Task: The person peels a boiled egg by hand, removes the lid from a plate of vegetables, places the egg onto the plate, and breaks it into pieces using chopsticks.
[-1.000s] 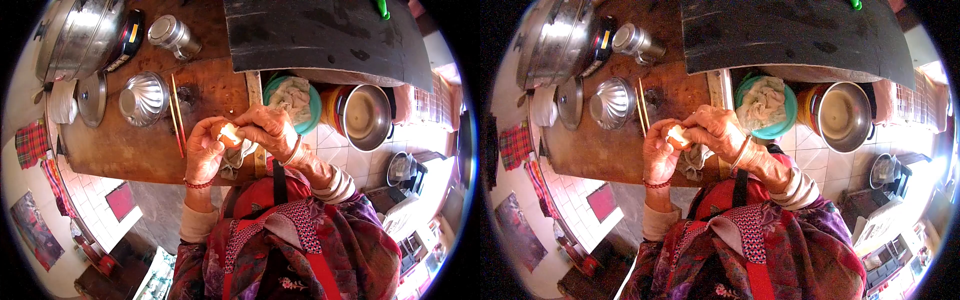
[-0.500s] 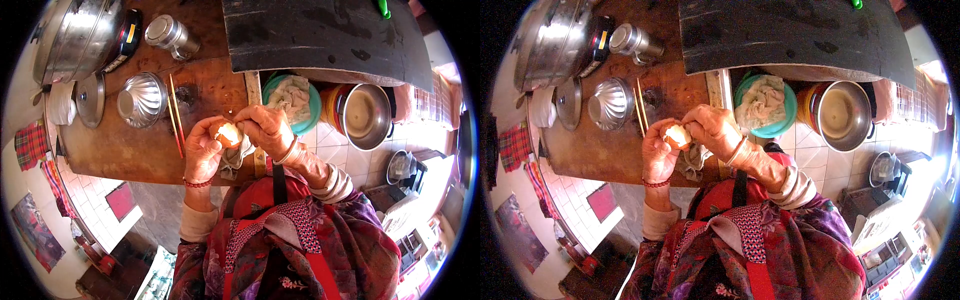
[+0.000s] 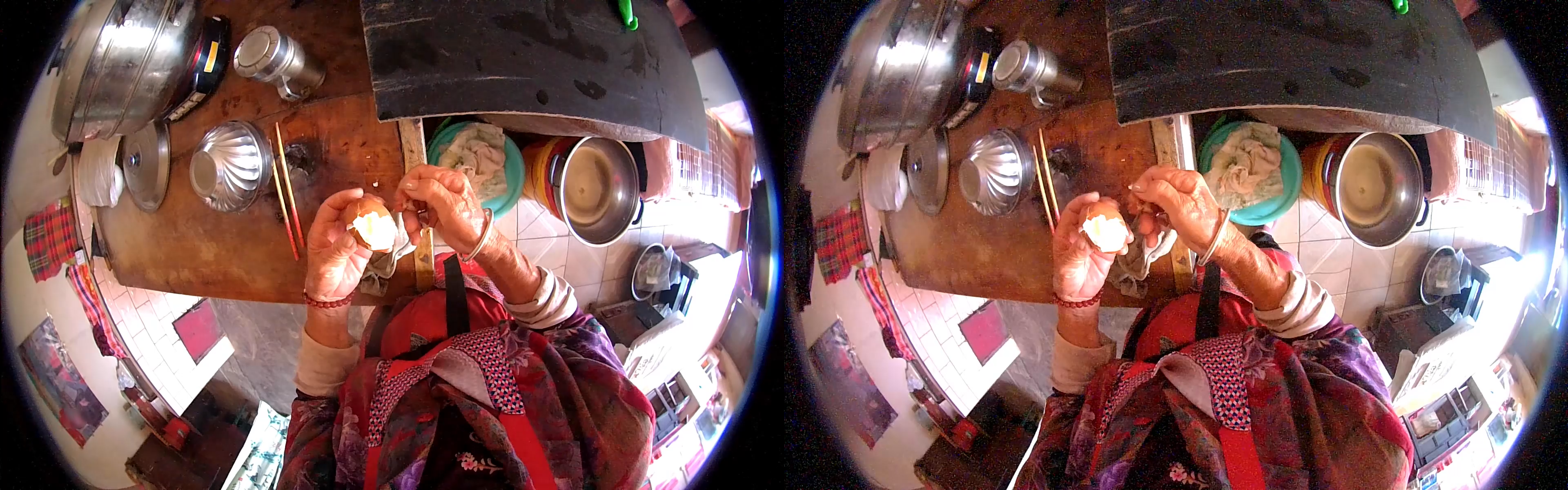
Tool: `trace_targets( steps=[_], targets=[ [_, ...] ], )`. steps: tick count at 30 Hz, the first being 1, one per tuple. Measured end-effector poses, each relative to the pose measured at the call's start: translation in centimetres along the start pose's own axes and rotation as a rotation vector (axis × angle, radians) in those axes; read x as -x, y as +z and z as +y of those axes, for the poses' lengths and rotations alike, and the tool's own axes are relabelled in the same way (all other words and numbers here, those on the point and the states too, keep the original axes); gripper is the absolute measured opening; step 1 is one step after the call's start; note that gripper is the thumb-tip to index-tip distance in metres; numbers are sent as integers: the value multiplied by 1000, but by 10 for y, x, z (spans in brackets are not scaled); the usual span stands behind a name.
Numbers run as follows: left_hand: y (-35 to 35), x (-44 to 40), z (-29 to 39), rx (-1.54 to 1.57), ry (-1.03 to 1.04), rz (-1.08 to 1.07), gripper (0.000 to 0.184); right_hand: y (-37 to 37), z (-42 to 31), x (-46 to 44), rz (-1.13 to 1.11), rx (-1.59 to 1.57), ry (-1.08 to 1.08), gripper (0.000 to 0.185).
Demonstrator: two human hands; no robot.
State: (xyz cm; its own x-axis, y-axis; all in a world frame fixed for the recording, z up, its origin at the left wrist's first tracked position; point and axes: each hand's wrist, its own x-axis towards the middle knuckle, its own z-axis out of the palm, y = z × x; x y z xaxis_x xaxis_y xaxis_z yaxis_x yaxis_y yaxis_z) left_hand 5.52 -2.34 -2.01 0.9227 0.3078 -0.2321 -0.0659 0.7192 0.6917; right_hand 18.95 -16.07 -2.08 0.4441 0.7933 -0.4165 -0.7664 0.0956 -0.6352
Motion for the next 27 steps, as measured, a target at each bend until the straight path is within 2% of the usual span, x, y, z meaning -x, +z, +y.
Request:
trace_targets(
  steps=[4,7,10,12,13,17,19,27],
  targets=[
    [3,0,1,18,-54,40,62,-3,10,-3,-46,-80,-6,13],
    [3,1,1,-12,-66,68,63,1,6,-1,-7,-28,-39,16],
    [5,3,0,-107,-27,34,65,-2,5,-1,-102,146,-61,21],
    [8,2,1,-145,-22,64,66,4,1,2,-68,656,-339,26],
    [9,3,1,-184,-16,97,66,3,1,1,-82,731,-428,31],
    [5,4,3,-178,-21,119,64,1,5,-3,-76,777,-545,29],
    [4,3,3,-179,-15,121,63,3,1,-3,-76,981,-759,28],
    [9,2,5,-198,-27,169,58,10,2,-2,-22,1055,-806,21]
  ],
)
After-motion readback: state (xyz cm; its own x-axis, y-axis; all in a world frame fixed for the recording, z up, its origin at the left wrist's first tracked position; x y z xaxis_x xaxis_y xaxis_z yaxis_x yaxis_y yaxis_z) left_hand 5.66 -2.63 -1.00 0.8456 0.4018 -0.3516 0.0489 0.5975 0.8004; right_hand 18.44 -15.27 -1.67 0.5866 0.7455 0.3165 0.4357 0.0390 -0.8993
